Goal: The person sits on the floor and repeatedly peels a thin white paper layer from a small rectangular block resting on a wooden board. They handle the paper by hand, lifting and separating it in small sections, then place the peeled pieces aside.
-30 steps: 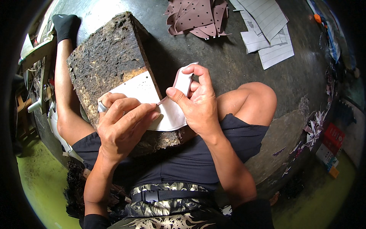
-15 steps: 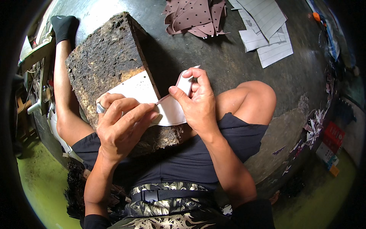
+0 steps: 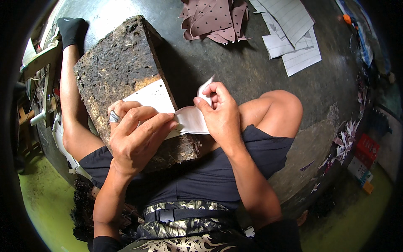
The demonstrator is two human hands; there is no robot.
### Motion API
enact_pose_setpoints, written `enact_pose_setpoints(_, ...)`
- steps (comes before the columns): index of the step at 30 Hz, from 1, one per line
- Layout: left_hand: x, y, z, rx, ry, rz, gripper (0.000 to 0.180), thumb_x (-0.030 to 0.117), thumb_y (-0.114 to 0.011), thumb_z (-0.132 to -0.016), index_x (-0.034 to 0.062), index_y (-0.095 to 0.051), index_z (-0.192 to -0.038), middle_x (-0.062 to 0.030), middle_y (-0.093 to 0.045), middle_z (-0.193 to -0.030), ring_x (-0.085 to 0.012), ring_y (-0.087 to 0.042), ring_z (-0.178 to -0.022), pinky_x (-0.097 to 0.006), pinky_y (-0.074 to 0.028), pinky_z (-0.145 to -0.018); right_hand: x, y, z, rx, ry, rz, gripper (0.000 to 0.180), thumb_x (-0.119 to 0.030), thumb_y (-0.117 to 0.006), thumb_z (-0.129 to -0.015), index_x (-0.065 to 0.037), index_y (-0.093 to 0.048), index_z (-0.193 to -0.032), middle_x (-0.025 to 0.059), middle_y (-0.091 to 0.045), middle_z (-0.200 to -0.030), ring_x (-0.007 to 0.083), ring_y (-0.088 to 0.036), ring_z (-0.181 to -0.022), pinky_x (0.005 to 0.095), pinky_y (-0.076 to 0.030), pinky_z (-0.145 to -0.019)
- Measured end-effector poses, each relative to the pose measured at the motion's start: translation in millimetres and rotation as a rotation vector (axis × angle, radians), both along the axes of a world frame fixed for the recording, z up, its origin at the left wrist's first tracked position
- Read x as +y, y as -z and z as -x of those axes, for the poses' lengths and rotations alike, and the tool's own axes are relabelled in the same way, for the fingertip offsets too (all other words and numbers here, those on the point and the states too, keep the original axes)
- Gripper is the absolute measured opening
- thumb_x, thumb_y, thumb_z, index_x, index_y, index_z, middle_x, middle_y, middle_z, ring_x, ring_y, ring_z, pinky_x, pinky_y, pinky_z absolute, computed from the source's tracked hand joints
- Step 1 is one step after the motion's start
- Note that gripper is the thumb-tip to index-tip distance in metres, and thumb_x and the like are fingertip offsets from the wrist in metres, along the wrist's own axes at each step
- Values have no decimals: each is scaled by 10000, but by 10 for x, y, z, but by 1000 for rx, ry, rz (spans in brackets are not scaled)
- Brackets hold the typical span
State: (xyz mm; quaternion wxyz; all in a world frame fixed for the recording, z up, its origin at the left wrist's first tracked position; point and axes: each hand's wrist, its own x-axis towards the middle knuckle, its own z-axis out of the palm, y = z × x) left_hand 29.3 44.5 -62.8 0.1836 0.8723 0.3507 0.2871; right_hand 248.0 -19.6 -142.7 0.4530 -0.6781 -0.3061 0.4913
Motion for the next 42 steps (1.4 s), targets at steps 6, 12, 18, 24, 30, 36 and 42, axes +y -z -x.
enact_pose_setpoints(6,20,-10,60,3,-5,33,307,217,-978,-810,169,-868,-1092,32,-723,-1013,-208,-674,-930,-437,-448,-907,105,-541,-182,-726,-298,-291,277,-305,-771,-1116,-76,-773,-1273,268,-651,-1500,464,-561,-1486,545,-463,-1227)
enact_pose_setpoints(12,45,4,51,-2,-1,14,310,218,-978,-811,163,-870,-1096,30,-727,-1021,-205,-673,-931,-434,-453,-905,176,-505,-6,-188,-442,-257,353,-377,-733,-1156,-27,-687,-1159,226,-666,-1390,394,-629,-1395,473,-514,-1162)
enact_pose_setpoints(18,38,17,38,-24,-15,40,322,202,-991,-806,161,-870,-1100,29,-728,-1027,-208,-671,-932,-429,-453,-897,107,-328,-35,26,-368,-193,352,-374,-719,-1170,-23,-686,-1157,192,-672,-1364,323,-666,-1311,410,-525,-1115)
enact_pose_setpoints(24,39,22,26,-32,-29,39,328,193,-999,-798,163,-867,-1097,26,-728,-1015,-209,-674,-922,-427,-450,-890,65,-270,-39,45,-344,-168,339,-366,-717,-1173,-29,-691,-1154,171,-684,-1335,294,-666,-1298,405,-524,-1113)
enact_pose_setpoints(30,44,36,-20,-42,-48,28,295,206,-1002,-795,176,-867,-1055,43,-732,-1010,-205,-676,-909,-422,-442,-875,44,-190,-43,62,-327,-169,328,-363,-714,-1175,-36,-700,-1155,160,-700,-1312,290,-677,-1290,401,-525,-1110)
enact_pose_setpoints(36,32,43,-26,-32,-63,-20,254,230,-1000,-806,188,-878,-1024,50,-743,-985,-195,-683,-894,-427,-448,-872,30,-179,-40,58,-327,-142,322,-362,-702,-1181,-42,-702,-1153,147,-686,-1340,254,-661,-1241,376,-521,-1080)
enact_pose_setpoints(42,16,48,-32,-22,-73,-30,245,249,-1004,-807,184,-876,-1006,51,-746,-981,-192,-685,-887,-427,-455,-876,37,-185,-68,11,-371,-145,233,-264,-666,-1210,-36,-682,-1163,77,-627,-1404,94,-586,-1055,282,-505,-976)
